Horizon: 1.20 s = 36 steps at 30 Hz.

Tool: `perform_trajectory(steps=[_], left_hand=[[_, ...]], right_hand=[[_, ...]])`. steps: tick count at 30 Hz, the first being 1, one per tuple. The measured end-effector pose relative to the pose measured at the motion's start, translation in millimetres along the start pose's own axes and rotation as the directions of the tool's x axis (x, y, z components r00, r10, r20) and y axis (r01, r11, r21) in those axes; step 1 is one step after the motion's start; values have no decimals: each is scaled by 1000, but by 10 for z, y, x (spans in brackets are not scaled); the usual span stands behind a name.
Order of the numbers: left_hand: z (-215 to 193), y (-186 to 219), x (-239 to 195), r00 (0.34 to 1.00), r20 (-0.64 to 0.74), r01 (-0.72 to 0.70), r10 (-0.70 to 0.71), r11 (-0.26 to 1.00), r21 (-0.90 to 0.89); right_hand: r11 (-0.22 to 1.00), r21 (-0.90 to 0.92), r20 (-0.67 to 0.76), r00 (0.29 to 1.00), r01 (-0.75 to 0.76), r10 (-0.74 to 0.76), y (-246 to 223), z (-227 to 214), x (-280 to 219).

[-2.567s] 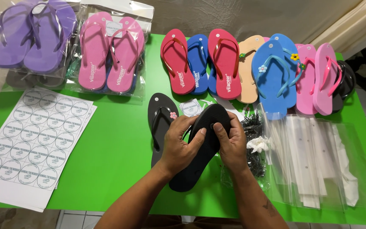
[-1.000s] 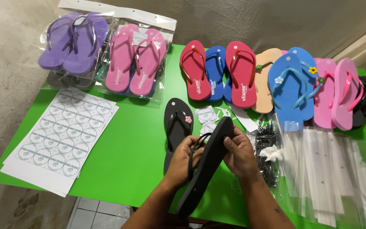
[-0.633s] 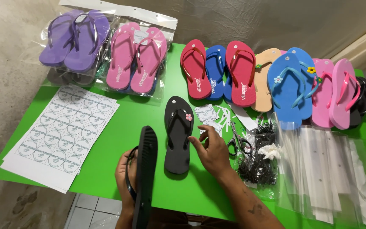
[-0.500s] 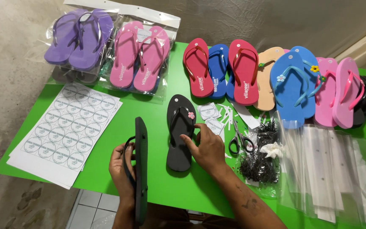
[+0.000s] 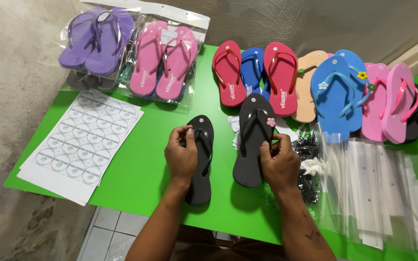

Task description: The person places a pair of pink flip-flops into a plastic bag, seals the bag with a white cardboard header, and then places a pair of black flip-flops with flower ornaments into another plastic bag, securing it with a similar header.

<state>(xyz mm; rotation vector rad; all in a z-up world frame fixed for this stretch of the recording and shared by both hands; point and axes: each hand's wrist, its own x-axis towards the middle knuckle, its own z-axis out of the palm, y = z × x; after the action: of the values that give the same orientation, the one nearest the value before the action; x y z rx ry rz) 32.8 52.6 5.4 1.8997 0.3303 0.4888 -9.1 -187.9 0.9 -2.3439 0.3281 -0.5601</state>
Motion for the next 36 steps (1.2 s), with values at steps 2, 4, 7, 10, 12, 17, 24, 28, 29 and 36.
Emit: perform_trajectory(steps=[2, 4, 7, 10, 12, 17, 24, 28, 29, 36], left_hand=[[59, 33, 38, 999, -6, -38, 38, 998, -43], [75, 55, 57, 997, -15, -74, 73, 994, -86], [-20, 26, 50, 996, -4, -86, 86, 993, -85], [-198, -77, 28, 957, 26, -290, 289, 950, 119], [-306, -126, -24, 969, 174, -197, 175, 973, 123], [-106, -408, 51, 970, 180, -174, 166, 985, 24], [-111, -146, 67, 896, 207, -414, 393, 907, 70], [-88, -312, -3, 910, 245, -356, 335, 933, 45], [-77, -337, -13, 897, 241, -397, 370, 915, 73], [-12, -377, -60, 871, 262, -468, 415, 863, 190]], right_hand=[[1000, -14, 32, 999, -6, 6, -12, 12, -11], [1000, -29, 66, 998, -10, 12, -46, 34, -46], [995, -86, 112, 993, 57, -47, -117, 54, -143], [992, -119, 142, 990, 44, -27, -164, 18, -236], [995, -95, 176, 984, 18, -1, -196, -20, -296], [993, -116, 160, 987, 32, -13, -134, 106, -333], [977, -94, 194, 966, 190, -169, -109, 150, -277], [961, -86, 155, 957, 261, -246, -17, 154, -245], [962, -54, 153, 955, 266, -256, -8, 179, -239], [950, 11, 123, 943, 311, -310, -6, 245, -209]])
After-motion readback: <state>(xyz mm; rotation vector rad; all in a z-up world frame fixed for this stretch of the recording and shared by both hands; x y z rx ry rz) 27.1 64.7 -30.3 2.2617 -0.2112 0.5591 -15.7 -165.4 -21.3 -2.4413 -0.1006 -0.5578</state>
